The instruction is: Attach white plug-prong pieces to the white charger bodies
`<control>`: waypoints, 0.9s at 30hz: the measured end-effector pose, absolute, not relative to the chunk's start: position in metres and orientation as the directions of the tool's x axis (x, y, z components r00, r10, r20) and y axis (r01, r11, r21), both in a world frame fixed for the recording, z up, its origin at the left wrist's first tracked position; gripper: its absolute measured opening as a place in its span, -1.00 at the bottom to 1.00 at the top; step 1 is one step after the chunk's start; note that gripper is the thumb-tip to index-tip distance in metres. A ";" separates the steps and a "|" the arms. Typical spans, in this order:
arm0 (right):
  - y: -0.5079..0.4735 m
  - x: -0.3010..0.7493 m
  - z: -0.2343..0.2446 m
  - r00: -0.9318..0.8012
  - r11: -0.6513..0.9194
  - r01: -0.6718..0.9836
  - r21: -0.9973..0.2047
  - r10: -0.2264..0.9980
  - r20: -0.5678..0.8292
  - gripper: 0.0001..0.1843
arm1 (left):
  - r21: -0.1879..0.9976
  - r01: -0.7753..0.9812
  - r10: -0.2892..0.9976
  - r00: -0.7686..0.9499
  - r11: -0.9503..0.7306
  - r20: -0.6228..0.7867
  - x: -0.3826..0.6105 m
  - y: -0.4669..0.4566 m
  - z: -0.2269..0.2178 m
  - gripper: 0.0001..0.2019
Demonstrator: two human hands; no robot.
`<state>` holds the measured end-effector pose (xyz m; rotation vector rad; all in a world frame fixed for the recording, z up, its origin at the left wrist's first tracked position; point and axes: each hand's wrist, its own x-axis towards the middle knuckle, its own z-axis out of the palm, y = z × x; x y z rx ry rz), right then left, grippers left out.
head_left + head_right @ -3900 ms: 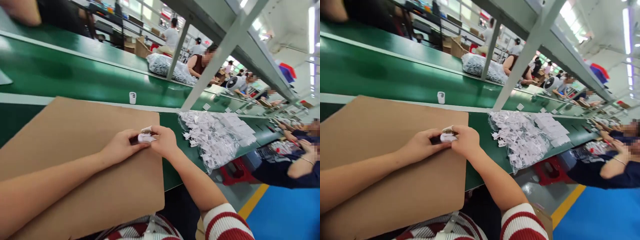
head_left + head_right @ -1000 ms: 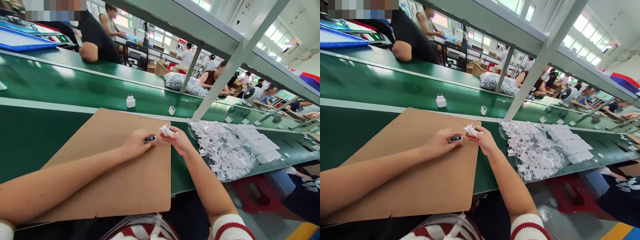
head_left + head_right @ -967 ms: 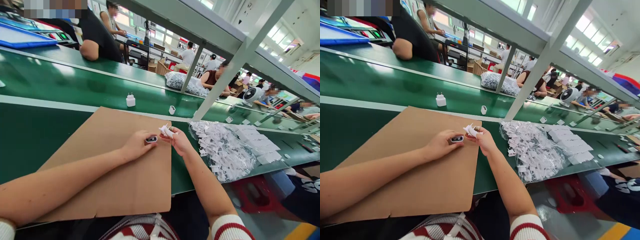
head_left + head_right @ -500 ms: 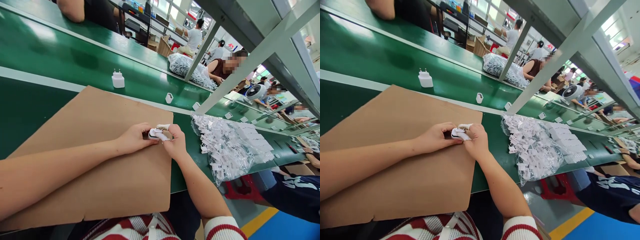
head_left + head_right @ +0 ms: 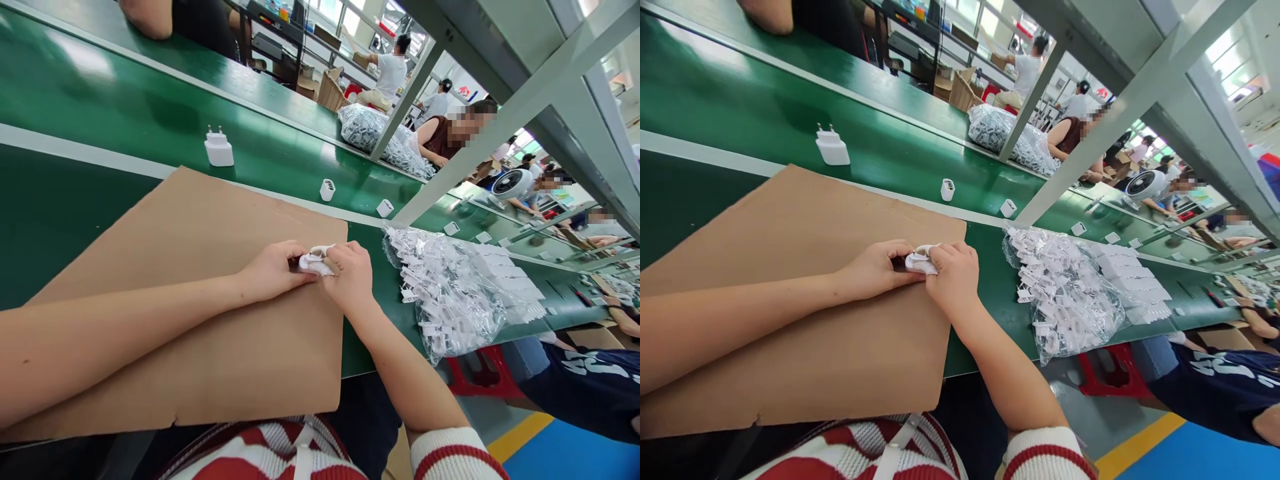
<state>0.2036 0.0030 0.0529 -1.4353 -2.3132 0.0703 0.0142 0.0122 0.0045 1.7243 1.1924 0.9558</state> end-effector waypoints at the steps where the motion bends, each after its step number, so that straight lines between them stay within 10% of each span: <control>1: 0.003 0.201 0.052 -0.365 0.447 0.856 -0.259 0.879 0.307 -0.78 | 0.912 0.344 0.956 0.257 -0.225 0.139 0.015 0.011 0.004 -0.56; 10: -0.023 0.252 0.036 -0.189 0.358 0.771 -0.526 0.918 0.347 -0.44 | 0.897 0.424 0.971 0.238 -0.126 0.024 0.004 0.039 0.016 -0.48; 19: -0.056 0.351 0.047 0.083 -0.107 0.989 0.104 0.973 0.215 -0.65 | 0.795 0.606 0.963 -0.224 0.014 0.153 -0.066 0.179 0.030 -0.41; 23: -0.053 0.358 0.041 0.055 -0.059 0.998 0.012 0.972 0.230 -0.55 | 0.744 0.669 0.923 -0.280 -0.008 0.262 -0.065 0.189 0.025 -0.31; 27: -0.047 0.344 0.040 0.015 0.102 0.932 -0.348 0.947 0.319 -0.53 | 0.585 0.793 0.855 -0.176 -0.171 0.488 -0.029 0.180 0.026 -0.38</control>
